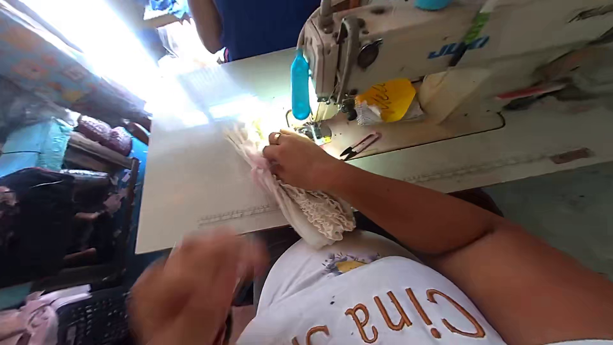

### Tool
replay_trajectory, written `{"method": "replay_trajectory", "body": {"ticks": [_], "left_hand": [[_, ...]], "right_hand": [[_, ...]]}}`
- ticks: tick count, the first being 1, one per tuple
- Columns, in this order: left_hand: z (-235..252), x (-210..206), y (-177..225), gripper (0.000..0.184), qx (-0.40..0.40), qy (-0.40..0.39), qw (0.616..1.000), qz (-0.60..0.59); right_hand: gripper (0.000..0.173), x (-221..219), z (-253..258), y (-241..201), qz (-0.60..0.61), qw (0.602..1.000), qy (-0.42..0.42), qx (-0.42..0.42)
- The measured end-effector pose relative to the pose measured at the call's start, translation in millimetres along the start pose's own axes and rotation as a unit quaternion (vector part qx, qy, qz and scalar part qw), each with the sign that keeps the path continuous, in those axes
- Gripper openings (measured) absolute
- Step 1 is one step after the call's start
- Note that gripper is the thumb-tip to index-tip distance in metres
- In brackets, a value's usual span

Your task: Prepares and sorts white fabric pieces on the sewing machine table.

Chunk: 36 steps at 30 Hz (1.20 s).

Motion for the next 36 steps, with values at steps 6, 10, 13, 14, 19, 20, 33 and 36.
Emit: {"method": "replay_trajectory", "body": {"ticks": [6,10,13,14,19,20,33,36], "left_hand": [[41.7,24.1,-121.8,0.023,0.021,0.024,0.86,0.51],[33.2,15.7,-105.3,0.014,-0.06,0.052,0.848,0.524],[25.0,9.1,-96.3,0.018,-0.025,0.031,0.849,0.527],[22.8,10.3,-97.4,0.019,0.005,0.024,0.864,0.503],[19.5,20.5,-115.4,0.041,0.086,0.104,0.95,0.282],[22.1,16.6,-120.5,0.052,0.09,0.105,0.949,0.285],[34.3,35.6,-128.7,0.025,0.122,0.073,0.843,0.52],[28.1,56.1,-123.0,0.022,0.102,0.075,0.862,0.49]], "right_hand": [[0.011,-6.6,-16.9,3.9,0.071,0.993,0.089,0.023],[0.01,-4.8,-25.4,4.7,0.058,0.995,0.082,-0.003],[0.01,-2.3,-28.6,7.0,0.037,0.994,0.096,-0.033],[0.01,-1.9,-29.5,8.1,0.042,0.993,0.109,-0.031],[0.008,-4.3,-32.9,17.7,0.143,0.974,0.176,0.027],[0.008,-4.8,-33.4,18.9,0.165,0.968,0.184,0.033],[0.018,22.9,-46.1,25.7,0.358,0.926,0.108,0.041],[0.015,29.1,-59.1,37.9,0.405,0.907,0.111,0.025]]}}
Point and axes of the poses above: each hand's wrist, its own z-axis towards the middle knuckle, its own x-axis out of the back of the hand, y = z × x, the point moved 7 cm from there along z, towards the middle knuckle, and after that the axes turned 4 degrees about z, right-handed, at the moved point
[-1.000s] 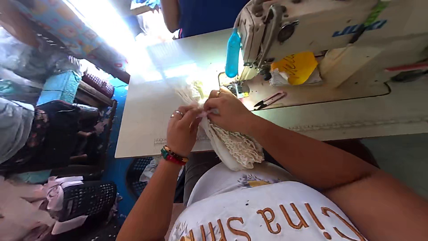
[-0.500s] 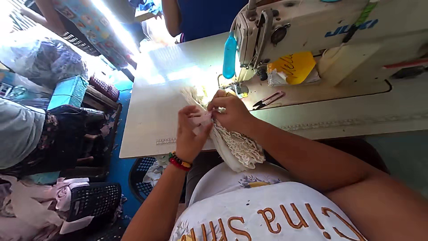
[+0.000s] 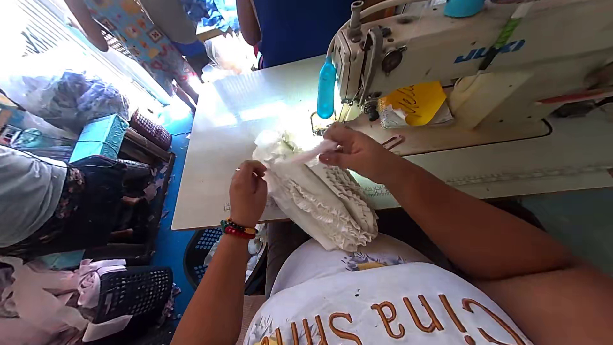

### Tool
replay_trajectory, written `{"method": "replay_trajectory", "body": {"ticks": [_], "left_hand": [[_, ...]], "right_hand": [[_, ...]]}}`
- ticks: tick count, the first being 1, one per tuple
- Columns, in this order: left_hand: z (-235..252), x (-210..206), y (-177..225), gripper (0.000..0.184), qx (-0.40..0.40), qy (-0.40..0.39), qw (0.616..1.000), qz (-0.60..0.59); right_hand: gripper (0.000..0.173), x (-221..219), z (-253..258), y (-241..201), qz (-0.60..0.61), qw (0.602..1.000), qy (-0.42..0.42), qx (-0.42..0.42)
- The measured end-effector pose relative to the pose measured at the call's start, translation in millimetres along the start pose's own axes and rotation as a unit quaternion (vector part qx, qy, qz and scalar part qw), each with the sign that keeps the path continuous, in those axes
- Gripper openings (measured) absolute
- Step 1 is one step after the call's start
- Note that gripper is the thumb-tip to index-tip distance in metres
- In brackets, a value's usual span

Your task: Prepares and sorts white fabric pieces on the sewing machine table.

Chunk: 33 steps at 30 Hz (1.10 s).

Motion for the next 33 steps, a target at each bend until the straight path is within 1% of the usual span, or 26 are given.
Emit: {"method": "replay_trajectory", "body": {"ticks": [2,4,6,7,8,9,10,12,13,14,16,17,19,20,21,22,23,24,25,26,27,28,29,30,31,33], "left_hand": [[-2.4,13.3,-13.0,0.022,0.012,0.029,0.999,0.027],[-11.3,24.5,-27.2,0.027,0.052,0.064,0.995,0.051],[-28.6,25.7,-25.1,0.031,0.066,0.082,0.994,0.032],[-38.8,20.8,-18.9,0.031,0.066,0.075,0.995,0.017],[-48.9,12.8,-10.3,0.03,0.061,0.063,0.996,-0.004],[-58.2,2.5,-0.3,0.029,0.051,0.05,0.997,-0.022],[-65.7,-8.8,10.4,0.03,0.036,0.039,0.998,-0.033],[-74.3,-31.7,30.8,0.036,-0.002,0.023,1.0,-0.021],[-76.0,-42.1,39.5,0.042,-0.019,0.015,1.0,-0.009],[-75.6,-50.7,45.5,0.048,-0.032,0.007,0.999,0.001],[-70.0,-57.9,47.3,0.053,-0.031,-0.01,0.999,0.008],[-64.4,-55.3,43.4,0.052,-0.027,-0.008,1.0,0.014],[-48.5,-42.7,29.6,0.053,-0.026,-0.021,0.999,0.035],[-40.1,-34.9,21.7,0.05,-0.026,-0.039,0.998,0.043],[-33.5,-25.9,14.5,0.044,-0.023,-0.049,0.998,0.041],[-30.7,-16.5,8.9,0.04,-0.018,-0.047,0.998,0.032],[-31.6,-8.5,5.8,0.039,-0.012,-0.04,0.999,0.021],[-33.7,-3.7,5.1,0.042,-0.005,-0.032,0.999,0.006],[-35.7,-2.3,6.2,0.051,0.003,-0.032,0.999,0.004],[-37.5,-4.0,6.9,0.062,0.02,-0.039,0.999,0.017],[-39.0,-7.4,6.8,0.07,0.045,-0.051,0.997,0.046],[-38.7,-10.8,7.3,0.072,0.069,-0.062,0.992,0.08],[-35.9,-13.5,10.0,0.066,0.078,-0.064,0.989,0.108],[-31.6,-15.6,15.5,0.057,0.065,-0.055,0.988,0.127],[-27.3,-17.8,23.5,0.049,0.037,-0.039,0.991,0.126],[-21.6,-24.6,41.7,0.038,-0.019,-0.013,0.999,0.039]], "right_hand": [[0.021,19.5,-12.3,1.7,-0.023,0.998,0.06,0.0],[0.027,45.8,-31.2,2.6,-0.122,0.982,0.142,-0.019],[0.026,62.5,-57.7,2.4,-0.283,0.937,0.193,-0.065],[0.035,65.5,-70.5,3.9,-0.342,0.914,0.203,-0.082],[0.047,63.1,-81.6,4.6,-0.367,0.903,0.205,-0.088],[0.06,55.0,-90.0,4.8,-0.362,0.907,0.198,-0.09],[0.076,41.8,-95.2,5.7,-0.33,0.922,0.176,-0.102],[0.111,4.8,-95.9,9.3,-0.246,0.952,0.101,-0.151],[0.121,-13.9,-92.4,10.8,-0.224,0.958,0.061,-0.169],[0.124,-28.6,-86.9,11.7,-0.219,0.959,0.028,-0.176],[0.116,-43.6,-71.9,18.0,-0.157,0.967,0.004,-0.2],[0.109,-46.7,-63.9,27.8,-0.088,0.973,0.007,-0.215],[0.094,-51.6,-51.3,52.0,0.058,0.968,0.005,-0.243],[0.086,-50.1,-46.2,55.9,0.054,0.97,0.007,-0.238],[0.081,-45.0,-41.0,50.8,-0.024,0.977,0.02,-0.21],[0.079,-37.9,-37.2,37.9,-0.153,0.974,0.049,-0.158],[0.081,-31.9,-35.9,21.8,-0.274,0.953,0.087,-0.09],[0.085,-28.2,-35.6,6.5,-0.348,0.93,0.119,-0.021],[0.085,-28.0,-36.0,-4.0,-0.377,0.917,0.128,0.021],[0.085,-32.1,-37.1,-8.0,-0.371,0.921,0.115,0.028],[0.087,-40.6,-39.6,-5.3,-0.349,0.933,0.083,0.008],[0.089,-51.8,-42.6,0.8,-0.323,0.945,0.044,-0.02],[0.09,-63.0,-44.9,8.1,-0.296,0.954,0.007,-0.043],[0.09,-71.0,-46.2,15.6,-0.266,0.961,-0.023,-0.065],[0.088,-73.5,-46.1,22.0,-0.239,0.968,-0.032,-0.077],[0.08,-63.4,-46.0,34.3,-0.16,0.984,-0.01,-0.084]]}}
Point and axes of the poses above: each hand's wrist, its own z-axis towards the middle knuckle, its own x-axis out of the back of the hand, y = z × x, the point moved 7 cm from there along z, towards the middle knuckle, and after that the axes turned 4 degrees about z, right-handed, at the moved point
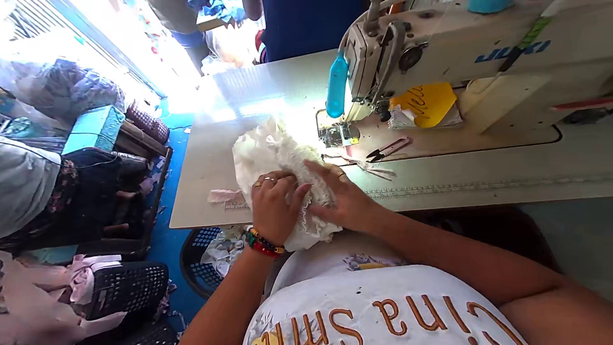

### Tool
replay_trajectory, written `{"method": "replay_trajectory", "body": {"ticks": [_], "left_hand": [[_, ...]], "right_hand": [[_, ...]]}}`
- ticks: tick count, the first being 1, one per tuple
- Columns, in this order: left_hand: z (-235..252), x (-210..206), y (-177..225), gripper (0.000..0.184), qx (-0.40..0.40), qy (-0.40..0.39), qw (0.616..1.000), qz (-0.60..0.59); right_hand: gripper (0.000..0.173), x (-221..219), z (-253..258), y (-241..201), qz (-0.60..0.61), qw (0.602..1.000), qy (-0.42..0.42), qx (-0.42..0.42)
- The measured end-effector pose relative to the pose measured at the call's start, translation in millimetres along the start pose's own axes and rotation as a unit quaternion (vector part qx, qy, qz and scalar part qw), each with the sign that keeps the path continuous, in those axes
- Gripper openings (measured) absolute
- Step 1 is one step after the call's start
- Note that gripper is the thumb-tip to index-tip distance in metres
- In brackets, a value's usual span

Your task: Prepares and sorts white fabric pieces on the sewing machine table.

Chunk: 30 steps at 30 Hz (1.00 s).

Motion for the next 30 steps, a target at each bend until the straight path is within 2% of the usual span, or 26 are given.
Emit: {"method": "replay_trajectory", "body": {"ticks": [2,3,5,7,9,10,11,13,14,16,18,20,22,24,26,28,30], "left_hand": [[2.3,-11.5,11.2,0.033,0.004,-0.025,0.989,-0.146],[2.3,-18.7,15.5,0.034,0.006,-0.046,0.982,-0.182],[-0.5,-30.1,26.2,0.039,-0.028,-0.079,0.985,-0.153],[-8.4,-35.9,39.0,0.048,-0.087,-0.082,0.989,-0.082],[-16.3,-31.1,50.5,0.046,-0.16,-0.032,0.984,-0.075],[-22.0,-26.5,54.3,0.037,-0.204,0.013,0.975,-0.086],[-28.8,-22.1,55.7,0.026,-0.243,0.05,0.963,-0.108],[-38.8,-14.2,50.3,0.018,-0.277,0.047,0.945,-0.166],[-37.8,-9.5,42.8,0.018,-0.256,0.036,0.944,-0.204],[-19.7,3.8,24.3,0.016,-0.154,0.044,0.95,-0.269],[16.2,15.8,14.1,0.018,-0.042,0.034,0.963,-0.265],[63.7,15.5,18.0,0.028,0.036,-0.024,0.969,-0.242],[110.3,1.9,30.7,0.038,0.106,-0.087,0.955,-0.263],[141.9,-12.7,48.4,0.041,0.181,-0.136,0.922,-0.313],[162.1,-18.9,61.0,0.043,0.219,-0.179,0.9,-0.332],[173.9,-10.0,67.5,0.043,0.222,-0.203,0.899,-0.319],[176.9,9.6,74.6,0.033,0.222,-0.208,0.889,-0.342]], "right_hand": [[0.07,15.0,-0.6,19.2,0.054,0.998,0.017,-0.018],[0.065,24.3,-4.0,25.2,0.038,0.998,0.036,-0.03],[0.056,43.1,-15.5,16.2,-0.103,0.988,0.113,0.0],[0.05,51.3,-24.7,-9.7,-0.221,0.953,0.176,0.106],[0.049,43.7,-22.9,-27.2,-0.236,0.941,0.149,0.191],[0.05,35.6,-18.1,-27.8,-0.235,0.947,0.106,0.193],[0.05,27.8,-13.0,-22.5,-0.221,0.958,0.061,0.172],[0.046,16.8,-6.3,-4.2,-0.166,0.979,-0.006,0.114],[0.048,14.9,-5.8,3.6,-0.143,0.984,0.001,0.105],[0.045,14.2,-8.2,14.6,-0.109,0.987,0.048,0.11],[0.044,10.5,-11.7,17.0,-0.106,0.985,0.071,0.112],[0.044,5.3,-10.5,13.5,-0.117,0.985,0.062,0.107],[0.045,0.5,-5.5,8.6,-0.133,0.985,0.041,0.101],[0.047,-1.5,0.4,7.6,-0.144,0.985,0.025,0.093],[0.047,-1.9,5.2,9.7,-0.14,0.986,0.027,0.084],[0.047,-1.3,9.3,10.7,-0.13,0.989,0.019,0.065],[0.046,-0.6,12.8,12.0,-0.125,0.989,0.031,0.069]]}}
Point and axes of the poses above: each hand's wrist, its own z-axis towards the middle knuckle, its own x-axis out of the back of the hand, y = z × x, the point moved 7 cm from there along z, towards the middle knuckle, and after that the axes turned 4 degrees about z, right-handed, at the moved point
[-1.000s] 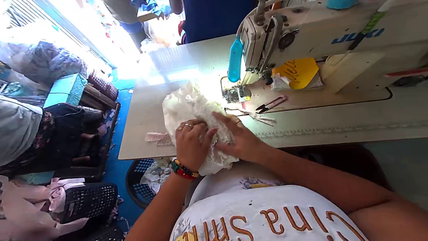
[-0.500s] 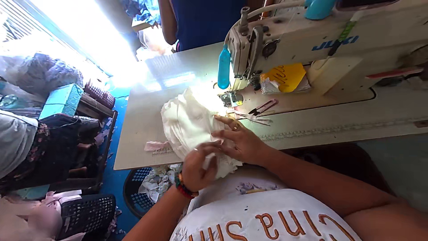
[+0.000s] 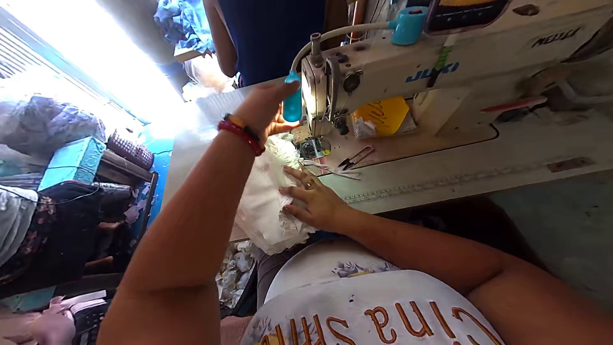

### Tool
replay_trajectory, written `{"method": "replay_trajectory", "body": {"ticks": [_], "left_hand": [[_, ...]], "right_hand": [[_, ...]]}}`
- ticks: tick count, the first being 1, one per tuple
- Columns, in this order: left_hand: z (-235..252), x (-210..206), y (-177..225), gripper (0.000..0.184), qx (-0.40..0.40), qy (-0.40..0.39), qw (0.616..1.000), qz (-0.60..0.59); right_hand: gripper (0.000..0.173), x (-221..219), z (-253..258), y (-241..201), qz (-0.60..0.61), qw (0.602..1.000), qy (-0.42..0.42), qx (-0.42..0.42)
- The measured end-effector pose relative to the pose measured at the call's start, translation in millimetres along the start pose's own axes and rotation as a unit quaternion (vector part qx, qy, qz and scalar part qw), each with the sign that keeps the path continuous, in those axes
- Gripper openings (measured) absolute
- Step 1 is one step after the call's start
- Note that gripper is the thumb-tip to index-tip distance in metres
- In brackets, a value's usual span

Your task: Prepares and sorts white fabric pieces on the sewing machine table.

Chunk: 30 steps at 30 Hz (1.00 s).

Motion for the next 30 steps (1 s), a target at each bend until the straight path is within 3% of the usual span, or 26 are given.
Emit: {"method": "replay_trajectory", "body": {"ticks": [2,5,9,12,14,17,20,22,24,26,27,30], "left_hand": [[-15.1,8.1,16.8,0.02,0.0,-0.012,0.998,-0.065],[-37.3,6.3,34.6,0.019,0.001,-0.041,0.992,-0.118],[-46.5,5.3,29.8,0.024,0.006,-0.018,0.993,-0.113],[-51.6,8.5,15.2,0.042,-0.046,-0.011,0.997,-0.059],[-63.1,16.3,-10.7,0.048,-0.112,0.054,0.992,0.029],[-88.5,24.0,-92.8,0.026,-0.151,0.191,0.942,0.23],[-99.9,9.7,-174.3,0.064,-0.085,0.211,0.933,0.28],[-100.1,4.0,-190.4,0.075,-0.099,0.19,0.917,0.336],[-87.3,21.3,-194.4,0.065,-0.126,0.137,0.894,0.407],[-69.0,62.2,-199.5,0.05,-0.163,0.101,0.872,0.45],[-60.6,86.7,-199.1,0.046,-0.145,0.079,0.877,0.451],[-48.9,140.4,-169.1,0.034,-0.081,0.097,0.877,0.463]], "right_hand": [[0.044,-0.8,5.1,2.5,-0.001,1.0,0.016,0.009],[0.046,-5.0,15.0,5.3,-0.02,0.999,0.036,0.017],[0.048,-8.9,22.7,3.5,-0.032,0.999,0.039,0.015],[0.045,-3.5,20.4,2.7,-0.023,0.998,0.042,0.029],[0.051,3.6,13.3,0.1,-0.025,0.996,0.056,0.059],[0.053,11.3,-1.5,2.4,-0.033,0.995,0.044,0.079],[0.056,7.4,-10.3,16.7,-0.003,0.999,-0.011,0.042],[0.061,2.4,-6.9,17.6,0.0,0.999,-0.028,0.033],[0.066,-4.8,5.7,14.1,-0.007,0.997,-0.059,0.042],[0.068,-9.0,18.4,4.7,-0.016,0.992,-0.108,0.057],[0.068,-7.1,22.1,-2.0,-0.014,0.99,-0.125,0.061],[0.048,17.5,18.1,-6.5,-0.049,0.995,-0.039,0.076]]}}
Point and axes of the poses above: each hand's wrist, its own z-axis towards the middle knuckle, its own x-axis out of the back of the hand, y = z × x, the point moved 7 cm from there along z, towards the middle knuckle, and after that the axes turned 4 degrees about z, right-handed, at the moved point
